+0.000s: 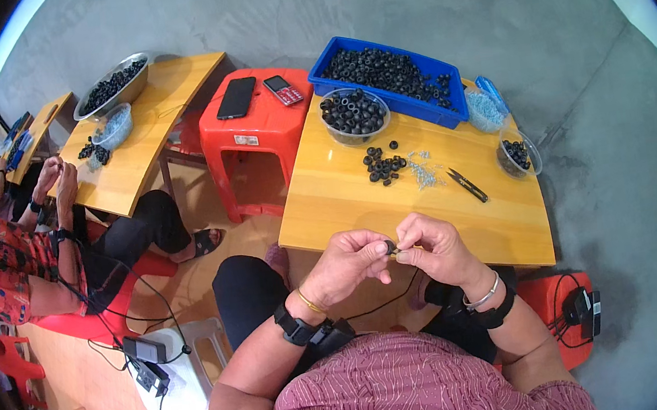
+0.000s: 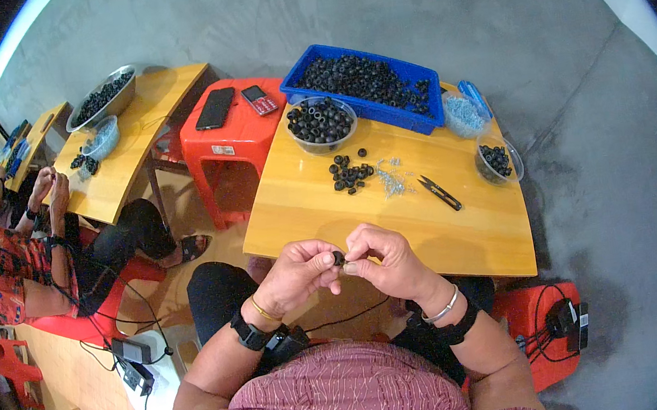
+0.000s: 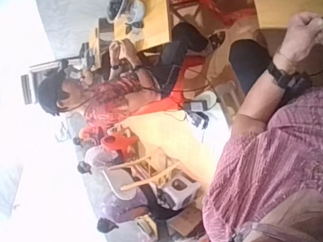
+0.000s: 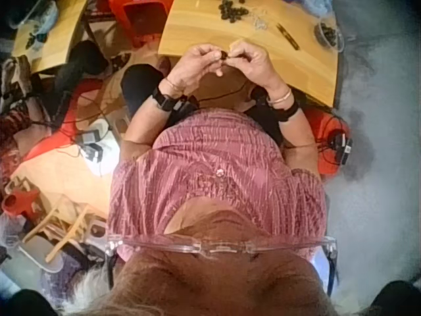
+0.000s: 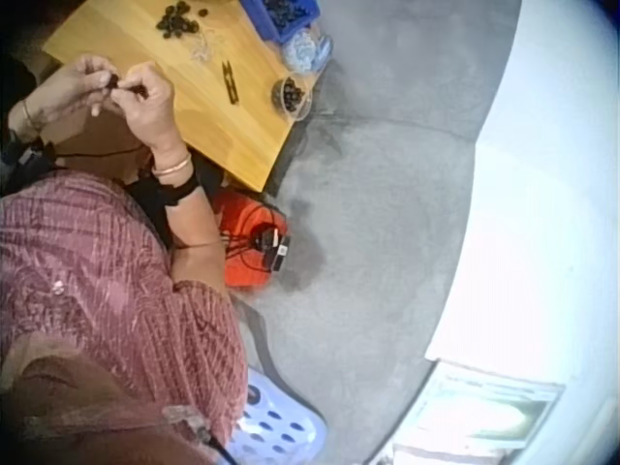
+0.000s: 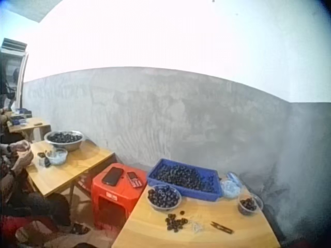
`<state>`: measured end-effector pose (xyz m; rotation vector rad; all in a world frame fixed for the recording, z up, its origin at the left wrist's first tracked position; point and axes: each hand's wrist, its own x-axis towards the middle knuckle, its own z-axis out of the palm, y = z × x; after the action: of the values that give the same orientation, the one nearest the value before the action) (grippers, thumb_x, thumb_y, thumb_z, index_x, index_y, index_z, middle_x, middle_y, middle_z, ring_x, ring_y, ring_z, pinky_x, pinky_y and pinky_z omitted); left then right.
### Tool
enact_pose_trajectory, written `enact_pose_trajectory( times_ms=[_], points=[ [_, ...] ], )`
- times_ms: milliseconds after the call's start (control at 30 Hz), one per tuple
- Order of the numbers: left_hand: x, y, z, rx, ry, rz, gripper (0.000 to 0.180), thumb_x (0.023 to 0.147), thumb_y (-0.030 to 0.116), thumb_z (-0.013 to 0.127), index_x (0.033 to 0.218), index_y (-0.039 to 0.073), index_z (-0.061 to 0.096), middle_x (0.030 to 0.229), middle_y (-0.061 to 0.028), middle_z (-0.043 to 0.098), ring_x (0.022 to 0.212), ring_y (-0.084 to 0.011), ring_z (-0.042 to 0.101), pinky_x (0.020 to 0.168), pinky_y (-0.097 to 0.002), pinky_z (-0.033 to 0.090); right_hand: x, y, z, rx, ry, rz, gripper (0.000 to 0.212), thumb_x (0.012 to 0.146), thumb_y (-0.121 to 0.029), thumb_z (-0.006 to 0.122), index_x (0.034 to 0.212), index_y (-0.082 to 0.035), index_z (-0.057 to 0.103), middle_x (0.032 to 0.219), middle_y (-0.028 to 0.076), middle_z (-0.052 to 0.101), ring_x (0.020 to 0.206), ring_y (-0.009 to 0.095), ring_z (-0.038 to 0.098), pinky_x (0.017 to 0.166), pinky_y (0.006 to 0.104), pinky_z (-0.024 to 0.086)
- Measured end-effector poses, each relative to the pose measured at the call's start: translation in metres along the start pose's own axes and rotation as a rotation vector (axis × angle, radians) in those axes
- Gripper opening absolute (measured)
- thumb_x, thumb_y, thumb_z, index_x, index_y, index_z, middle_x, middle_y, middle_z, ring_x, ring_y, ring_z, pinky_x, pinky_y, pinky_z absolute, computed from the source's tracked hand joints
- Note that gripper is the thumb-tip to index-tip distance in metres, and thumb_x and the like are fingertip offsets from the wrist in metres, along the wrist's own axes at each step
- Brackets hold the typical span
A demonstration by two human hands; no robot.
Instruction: The person assembles components by hand by picking up a black ring and a small metal piece, joining them together, and occasionally using shears to trim the metal before placing the unit on the table.
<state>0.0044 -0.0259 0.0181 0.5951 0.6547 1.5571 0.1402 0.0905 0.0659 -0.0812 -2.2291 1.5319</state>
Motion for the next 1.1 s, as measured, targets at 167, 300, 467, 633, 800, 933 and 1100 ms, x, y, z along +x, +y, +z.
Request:
enact_pose_trajectory(
  times_ms=[167,300,467,633,800,933,1100],
  points=[
    [0.000,-0.003,0.001,-0.197,-0.045,-0.040,0.019,0.083,0.015,0.054,0.093,-0.001,0.056,0.076,-0.0046,0.056,0.061,-0.0105,0.049,0.060,-0.0287,0.051,-0.005,0.008,0.003,0.133,0.055,0.051,0.013,0.071,0.003,0.062,0.073,-0.003,0.051,0.075,0.002,0.048,0.069,0.009,0.047,0.061,0.0212,0.039],
    [0.001,-0.005,-0.001,-0.201,-0.058,-0.047,0.019,0.083,0.015,0.055,0.092,-0.001,0.056,0.077,-0.0046,0.056,0.062,-0.0103,0.050,0.059,-0.0282,0.051,-0.007,0.010,0.006,0.176,0.062,0.038,0.014,0.071,0.004,0.062,0.074,-0.004,0.051,0.075,0.001,0.047,0.069,0.009,0.045,0.061,0.0208,0.039],
    [0.000,-0.002,-0.002,-0.092,-0.056,-0.070,0.018,0.082,0.015,0.056,0.090,0.000,0.057,0.074,-0.0036,0.057,0.062,-0.0106,0.055,0.058,-0.0275,0.052,-0.011,0.018,0.012,0.208,0.101,0.011,0.015,0.071,0.005,0.062,0.074,-0.004,0.050,0.076,0.001,0.047,0.069,0.008,0.046,0.061,0.0202,0.038],
    [-0.001,0.007,-0.008,0.006,-0.063,-0.156,0.017,0.082,0.015,0.056,0.089,0.000,0.058,0.072,-0.0034,0.057,0.061,-0.0110,0.056,0.056,-0.0274,0.053,-0.009,0.013,0.010,0.140,-0.001,0.080,0.015,0.071,0.007,0.060,0.074,-0.004,0.049,0.076,0.002,0.047,0.068,0.009,0.047,0.060,0.0209,0.039],
    [0.000,0.008,-0.012,0.011,-0.065,-0.258,0.018,0.081,0.015,0.057,0.088,-0.001,0.058,0.074,-0.0039,0.057,0.059,-0.0116,0.057,0.054,-0.0267,0.053,-0.010,0.008,0.007,0.038,-0.081,0.071,0.016,0.071,0.008,0.058,0.077,-0.004,0.048,0.076,0.002,0.048,0.067,0.010,0.047,0.060,0.0227,0.040],
    [0.001,0.011,-0.008,0.027,-0.083,-0.309,0.019,0.081,0.015,0.057,0.088,-0.002,0.057,0.075,-0.0042,0.058,0.058,-0.0116,0.057,0.054,-0.0262,0.053,-0.008,-0.002,0.006,-0.062,-0.114,0.171,0.018,0.070,0.007,0.056,0.085,-0.003,0.050,0.075,0.005,0.048,0.067,0.013,0.049,0.061,0.0244,0.041],
    [0.003,0.014,-0.006,0.060,-0.079,-0.341,0.017,0.082,0.015,0.057,0.087,-0.002,0.057,0.073,-0.0036,0.057,0.058,-0.0110,0.057,0.054,-0.0252,0.052,-0.004,-0.008,0.006,-0.337,-0.201,-0.022,0.025,0.069,0.006,0.051,0.093,-0.001,0.050,0.076,0.012,0.047,0.068,0.024,0.050,0.062,0.0292,0.042]
  ],
)
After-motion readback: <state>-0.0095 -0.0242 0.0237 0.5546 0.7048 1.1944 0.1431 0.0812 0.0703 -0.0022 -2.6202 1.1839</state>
